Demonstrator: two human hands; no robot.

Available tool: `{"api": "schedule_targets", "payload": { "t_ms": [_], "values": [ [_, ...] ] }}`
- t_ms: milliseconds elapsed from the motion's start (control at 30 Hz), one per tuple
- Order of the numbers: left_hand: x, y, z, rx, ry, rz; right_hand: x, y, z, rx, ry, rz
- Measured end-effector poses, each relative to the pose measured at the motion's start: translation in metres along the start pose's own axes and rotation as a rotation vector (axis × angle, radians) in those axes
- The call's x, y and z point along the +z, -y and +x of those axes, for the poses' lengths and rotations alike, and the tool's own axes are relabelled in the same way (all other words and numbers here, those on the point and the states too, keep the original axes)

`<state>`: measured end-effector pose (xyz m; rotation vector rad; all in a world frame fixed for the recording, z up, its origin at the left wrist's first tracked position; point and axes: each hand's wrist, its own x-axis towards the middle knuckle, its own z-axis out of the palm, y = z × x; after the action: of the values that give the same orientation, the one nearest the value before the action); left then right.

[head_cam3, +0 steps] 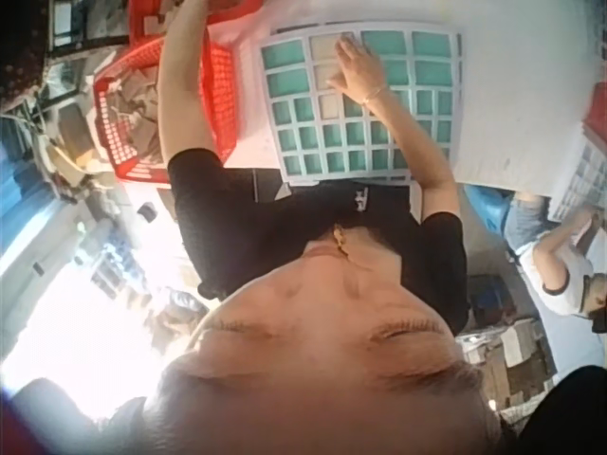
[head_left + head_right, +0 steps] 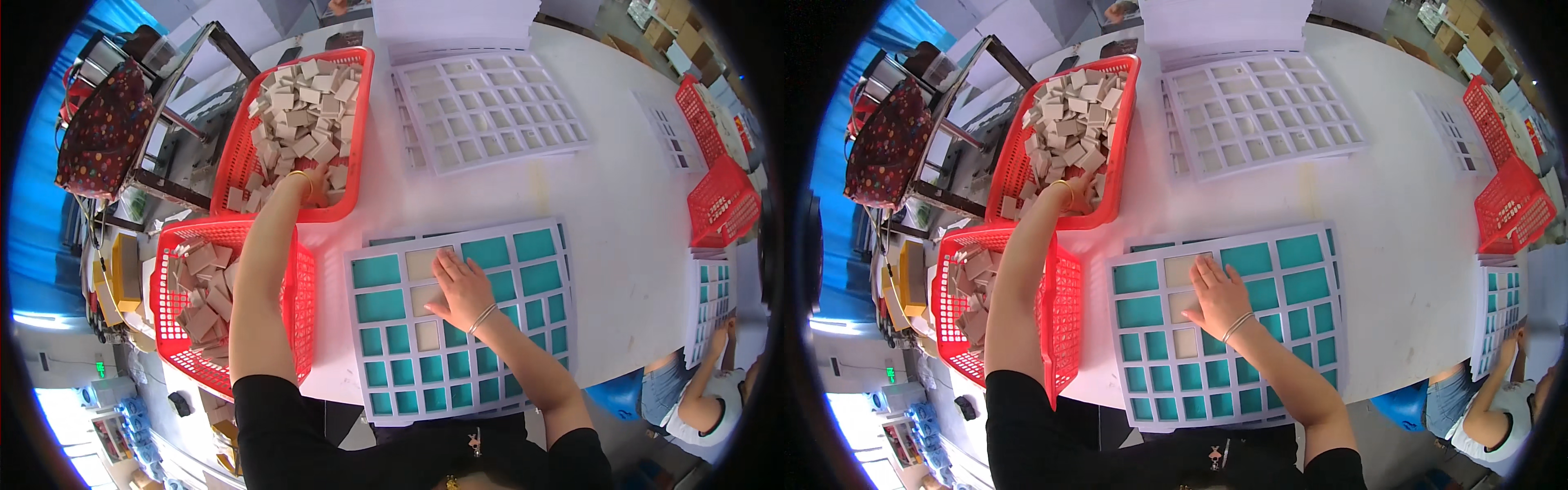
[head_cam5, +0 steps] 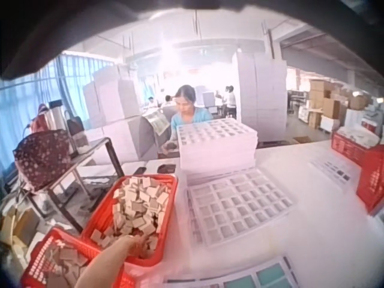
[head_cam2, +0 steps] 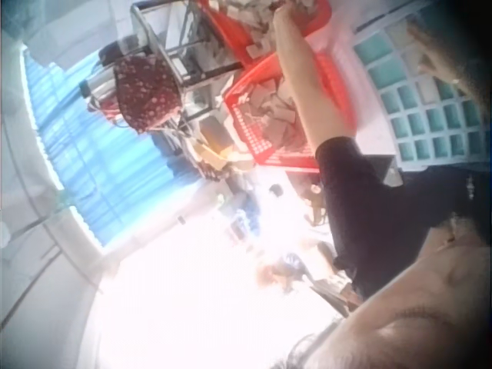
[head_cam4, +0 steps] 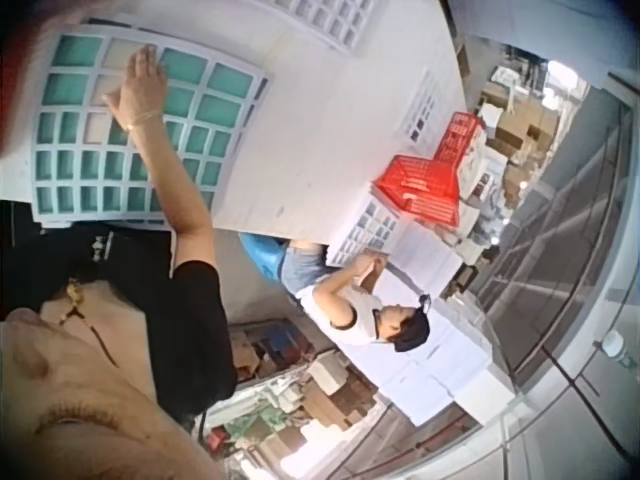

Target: The person picks small rectangular blocks from red baskets and places them into the compartments of white grid trays. They repeatedly fill the trays, then move completed trays aside to continue with new ones. The process is repetitive and involves handling the blocks one at a time.

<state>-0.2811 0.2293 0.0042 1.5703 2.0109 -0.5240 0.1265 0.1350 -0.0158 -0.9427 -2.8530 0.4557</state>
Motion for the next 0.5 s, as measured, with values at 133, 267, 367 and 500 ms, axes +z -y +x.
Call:
{"api": "schedule_targets", "payload": {
  "t_ms": [133,267,367,500],
  "values": [
    [-0.009,0.008,-0.013,0.037,-0.041,-0.219,0.001,-0.001,-0.002,-0.007,-0.012,0.005],
    [-0.003,0.018,-0.017,-0.066,-0.501,-0.670,-0.004,0.002,0.000,-0.008,0.009,0.002],
    [-0.013,0.015,-0.029,0.109,-0.827,-1.186,-0.001,0.001,0.003,-0.016,0.001,-0.009],
    [-0.031,-0.033,-0.069,0.253,-0.819,-1.868,-0.017,-0.005,0.009,0.032,0.094,0.112]
  ]
}}
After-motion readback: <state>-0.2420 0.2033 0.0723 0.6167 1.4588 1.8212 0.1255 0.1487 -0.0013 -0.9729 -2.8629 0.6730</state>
